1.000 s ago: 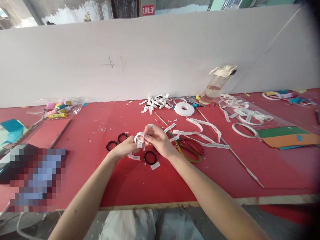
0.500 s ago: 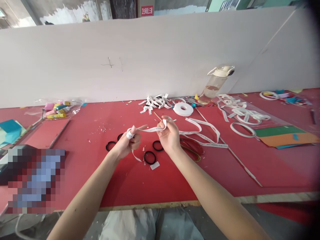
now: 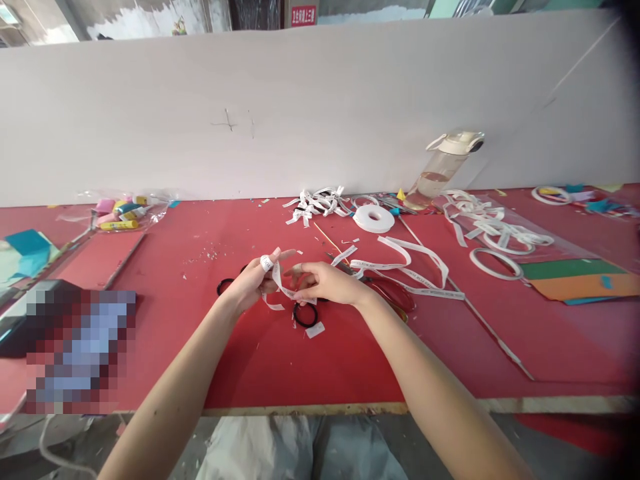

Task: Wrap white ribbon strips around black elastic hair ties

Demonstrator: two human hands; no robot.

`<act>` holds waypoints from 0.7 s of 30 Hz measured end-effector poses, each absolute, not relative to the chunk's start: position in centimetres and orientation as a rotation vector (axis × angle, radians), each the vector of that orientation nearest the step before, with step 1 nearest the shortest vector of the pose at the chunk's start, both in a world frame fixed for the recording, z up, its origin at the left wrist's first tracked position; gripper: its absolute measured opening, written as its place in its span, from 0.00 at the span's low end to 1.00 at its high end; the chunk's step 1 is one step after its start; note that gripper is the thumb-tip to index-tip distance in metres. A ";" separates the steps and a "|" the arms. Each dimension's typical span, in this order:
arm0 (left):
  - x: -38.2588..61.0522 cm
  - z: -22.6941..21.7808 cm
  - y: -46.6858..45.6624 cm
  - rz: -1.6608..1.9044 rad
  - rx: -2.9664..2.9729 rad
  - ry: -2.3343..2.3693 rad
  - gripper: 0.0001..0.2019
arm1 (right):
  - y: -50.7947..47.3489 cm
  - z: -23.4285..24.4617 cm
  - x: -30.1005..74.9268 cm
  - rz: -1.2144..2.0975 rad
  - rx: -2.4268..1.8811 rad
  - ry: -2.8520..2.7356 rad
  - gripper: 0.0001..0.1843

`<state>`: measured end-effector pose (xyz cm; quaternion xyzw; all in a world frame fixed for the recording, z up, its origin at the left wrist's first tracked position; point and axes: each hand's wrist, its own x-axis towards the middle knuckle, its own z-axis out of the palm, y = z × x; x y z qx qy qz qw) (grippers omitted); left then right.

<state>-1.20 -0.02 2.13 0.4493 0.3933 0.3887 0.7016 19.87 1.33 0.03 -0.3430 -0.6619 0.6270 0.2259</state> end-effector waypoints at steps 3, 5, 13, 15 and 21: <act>-1.3 1.9 0.2 0.896 0.943 0.853 0.36 | 1.3 -0.2 19.9 1.739 -0.974 -1.848 0.24; -1.3 1.8 0.3 0.919 0.916 0.836 0.36 | 1.3 0.1 20.1 1.725 -0.994 -1.884 0.21; -1.1 1.8 0.0 0.828 0.972 0.842 0.33 | 0.9 1.6 20.3 1.541 -1.126 -2.182 0.11; -1.0 1.7 -0.1 0.780 1.016 0.880 0.32 | 0.7 1.4 20.1 1.443 -1.115 -2.275 0.06; -1.1 1.6 -0.2 0.752 1.104 0.915 0.32 | 0.1 1.0 19.1 1.032 -1.110 -2.413 0.07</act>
